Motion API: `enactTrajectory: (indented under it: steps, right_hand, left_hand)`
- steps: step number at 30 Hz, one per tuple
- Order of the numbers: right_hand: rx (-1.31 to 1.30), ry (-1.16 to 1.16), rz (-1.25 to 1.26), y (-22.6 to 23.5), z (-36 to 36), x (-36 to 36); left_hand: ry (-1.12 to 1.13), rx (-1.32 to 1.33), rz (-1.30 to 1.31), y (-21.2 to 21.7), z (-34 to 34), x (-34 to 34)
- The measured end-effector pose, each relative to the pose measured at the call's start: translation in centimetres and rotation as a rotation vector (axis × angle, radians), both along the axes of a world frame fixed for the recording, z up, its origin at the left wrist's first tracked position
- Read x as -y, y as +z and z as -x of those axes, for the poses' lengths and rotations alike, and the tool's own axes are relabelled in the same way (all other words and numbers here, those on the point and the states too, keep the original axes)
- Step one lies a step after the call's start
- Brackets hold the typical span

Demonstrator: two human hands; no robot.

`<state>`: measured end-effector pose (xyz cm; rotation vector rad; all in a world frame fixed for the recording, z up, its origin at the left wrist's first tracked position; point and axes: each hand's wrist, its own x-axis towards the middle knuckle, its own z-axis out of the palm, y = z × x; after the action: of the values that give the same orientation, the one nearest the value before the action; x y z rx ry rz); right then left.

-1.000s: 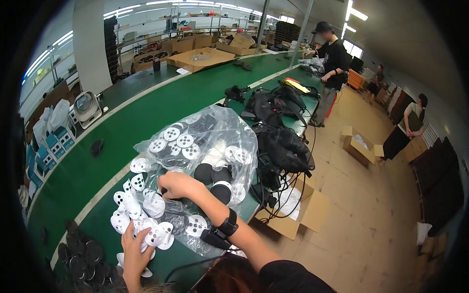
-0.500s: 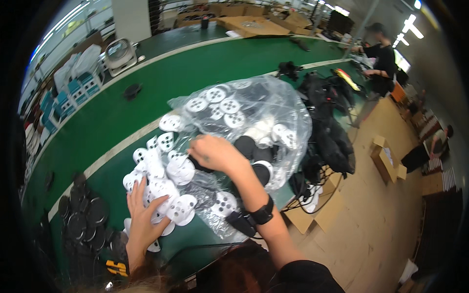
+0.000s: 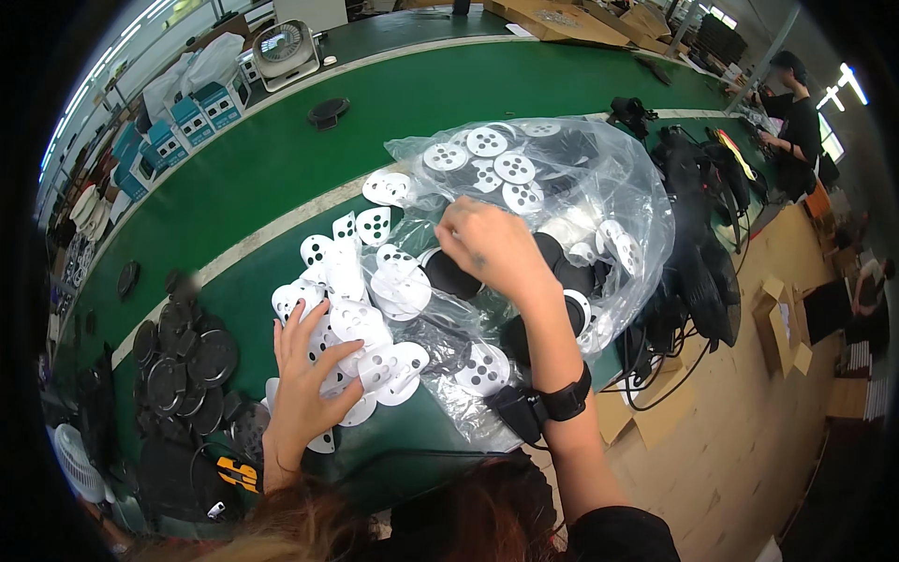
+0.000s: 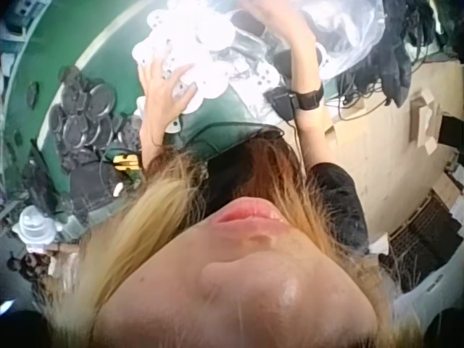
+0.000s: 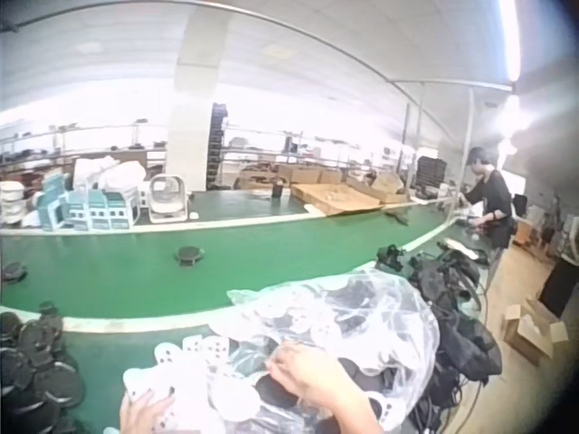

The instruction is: Applying circular stickers to black plastic base components in a factory setting.

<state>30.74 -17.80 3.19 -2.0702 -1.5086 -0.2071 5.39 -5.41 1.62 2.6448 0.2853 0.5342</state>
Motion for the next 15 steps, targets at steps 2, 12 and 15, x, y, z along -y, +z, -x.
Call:
enactTrajectory:
  steps: [2, 12, 15]
  right_hand:
    - [-0.065, -0.128, 0.013, 0.5, -0.9, 0.8]
    - [-0.180, 0.045, -0.154, -0.8, -2.2, 0.6]
    - [-0.299, 0.036, -0.110, -0.7, -0.6, -0.5]
  left_hand:
    - [-0.011, -0.005, -0.001, -0.2, -0.3, 0.0]
    - [0.029, 0.065, -0.092, -0.9, -0.2, -0.5]
    - [0.234, 0.221, -0.198, -0.7, 0.0, -0.4]
